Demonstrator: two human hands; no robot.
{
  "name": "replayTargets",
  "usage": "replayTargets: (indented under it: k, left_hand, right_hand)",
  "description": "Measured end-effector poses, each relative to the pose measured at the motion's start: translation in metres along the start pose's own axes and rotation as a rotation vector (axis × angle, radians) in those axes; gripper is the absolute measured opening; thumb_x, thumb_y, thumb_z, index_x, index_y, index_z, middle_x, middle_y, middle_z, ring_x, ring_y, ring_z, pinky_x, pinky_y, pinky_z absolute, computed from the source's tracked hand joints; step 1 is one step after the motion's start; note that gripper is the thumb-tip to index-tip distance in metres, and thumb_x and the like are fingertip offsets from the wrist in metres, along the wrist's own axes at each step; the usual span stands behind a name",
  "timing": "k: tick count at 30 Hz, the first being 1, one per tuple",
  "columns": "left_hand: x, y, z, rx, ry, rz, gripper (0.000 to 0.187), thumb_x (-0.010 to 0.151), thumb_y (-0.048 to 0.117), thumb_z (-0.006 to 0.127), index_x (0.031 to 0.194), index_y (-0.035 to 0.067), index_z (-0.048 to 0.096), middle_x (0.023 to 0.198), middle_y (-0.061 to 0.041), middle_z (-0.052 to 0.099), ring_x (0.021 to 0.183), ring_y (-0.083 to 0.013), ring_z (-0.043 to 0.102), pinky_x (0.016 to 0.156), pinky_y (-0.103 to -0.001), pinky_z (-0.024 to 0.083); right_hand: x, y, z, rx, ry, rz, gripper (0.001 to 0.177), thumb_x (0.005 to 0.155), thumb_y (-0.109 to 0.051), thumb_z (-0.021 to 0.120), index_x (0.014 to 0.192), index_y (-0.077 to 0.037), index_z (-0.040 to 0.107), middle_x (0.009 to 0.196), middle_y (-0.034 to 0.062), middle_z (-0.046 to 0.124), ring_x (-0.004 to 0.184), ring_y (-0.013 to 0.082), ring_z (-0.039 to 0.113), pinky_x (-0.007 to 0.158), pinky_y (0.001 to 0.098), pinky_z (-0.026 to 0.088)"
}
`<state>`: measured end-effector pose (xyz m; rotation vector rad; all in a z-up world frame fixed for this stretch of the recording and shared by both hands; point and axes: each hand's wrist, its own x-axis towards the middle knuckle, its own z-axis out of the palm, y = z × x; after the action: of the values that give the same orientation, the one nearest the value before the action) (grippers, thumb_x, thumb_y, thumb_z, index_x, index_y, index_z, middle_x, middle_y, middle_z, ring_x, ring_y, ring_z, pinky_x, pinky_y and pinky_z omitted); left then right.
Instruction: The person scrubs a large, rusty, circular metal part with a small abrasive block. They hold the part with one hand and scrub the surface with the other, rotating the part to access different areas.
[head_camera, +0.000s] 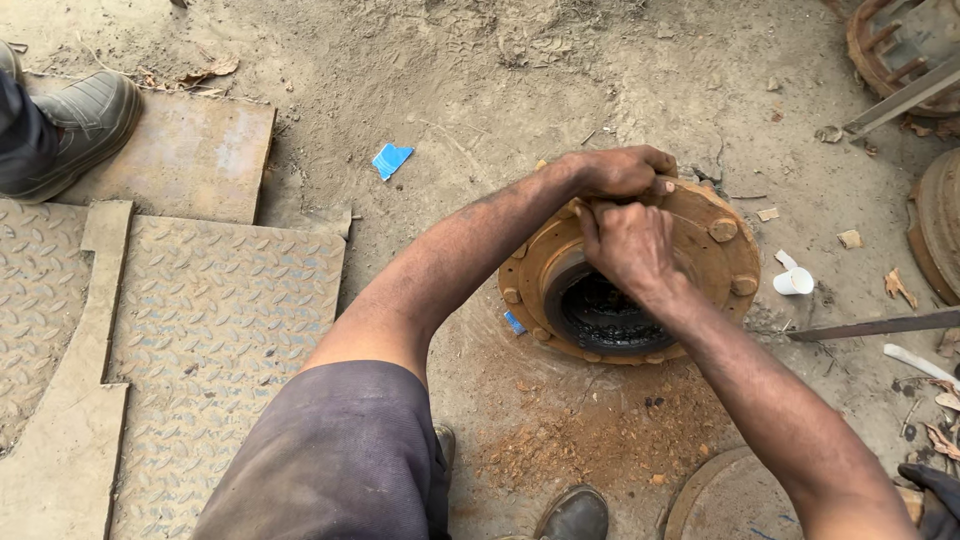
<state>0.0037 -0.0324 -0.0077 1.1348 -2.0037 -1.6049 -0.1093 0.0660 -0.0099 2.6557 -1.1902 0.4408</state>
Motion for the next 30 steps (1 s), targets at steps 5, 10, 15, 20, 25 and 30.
replayTargets:
  k: [5,10,15,20,25,30]
  left_hand:
    - [-0.012,0.011,0.003,0.033,0.02,-0.004,0.055,0.102,0.029,0.052,0.152,0.006,0.043,0.149,-0.017,0.052,0.132,-0.0262,0.055,0.115,-0.049,0.04]
    - [-0.013,0.015,-0.001,0.055,0.018,-0.027,0.043,0.1,0.024,0.055,0.139,0.007,0.051,0.13,-0.015,0.062,0.116,-0.0235,0.063,0.107,-0.047,0.045]
    - [-0.005,0.007,-0.004,-0.071,-0.059,0.054,0.03,0.101,0.021,0.052,0.121,0.003,0.064,0.111,-0.014,0.07,0.102,-0.0214,0.066,0.097,-0.045,0.052]
    - [0.003,0.001,0.0,-0.018,-0.013,0.001,0.032,0.1,0.018,0.054,0.13,0.005,0.057,0.114,-0.016,0.067,0.101,-0.0229,0.066,0.098,-0.045,0.053]
    - [0.005,0.001,0.001,0.1,0.036,0.02,0.049,0.101,0.028,0.058,0.143,0.002,0.052,0.132,-0.016,0.059,0.112,-0.0205,0.055,0.106,-0.047,0.041]
    - [0.002,-0.003,-0.001,-0.033,-0.008,0.055,0.051,0.103,0.026,0.058,0.146,0.002,0.042,0.122,-0.01,0.059,0.109,-0.0187,0.063,0.105,-0.044,0.046]
  right_hand:
    - [-0.007,0.009,-0.008,0.048,-0.038,0.008,0.031,0.108,-0.028,0.063,0.091,-0.007,0.08,0.053,0.0062,0.065,0.032,0.0118,0.048,0.032,0.0298,0.044]
    - [-0.008,0.006,-0.006,-0.004,-0.035,0.027,0.028,0.106,-0.024,0.064,0.091,-0.007,0.079,0.052,0.006,0.064,0.031,0.0124,0.051,0.03,0.0283,0.044]
    - [-0.012,0.015,0.002,0.104,0.087,-0.036,0.025,0.105,-0.025,0.066,0.091,-0.008,0.078,0.057,0.0063,0.065,0.041,0.0117,0.053,0.04,0.0309,0.047]
    - [-0.014,0.009,0.001,0.047,0.011,0.022,0.031,0.107,-0.028,0.064,0.087,-0.008,0.076,0.049,0.0028,0.059,0.031,0.0115,0.046,0.031,0.0309,0.043]
    - [-0.013,-0.002,0.014,-0.038,-0.121,-0.006,0.04,0.11,-0.035,0.061,0.08,-0.013,0.075,0.041,0.0023,0.056,0.03,0.0121,0.04,0.03,0.0315,0.037]
    - [-0.014,0.006,0.016,0.05,0.069,-0.049,0.032,0.106,-0.032,0.065,0.086,-0.01,0.078,0.046,0.002,0.058,0.028,0.0107,0.041,0.027,0.0309,0.037]
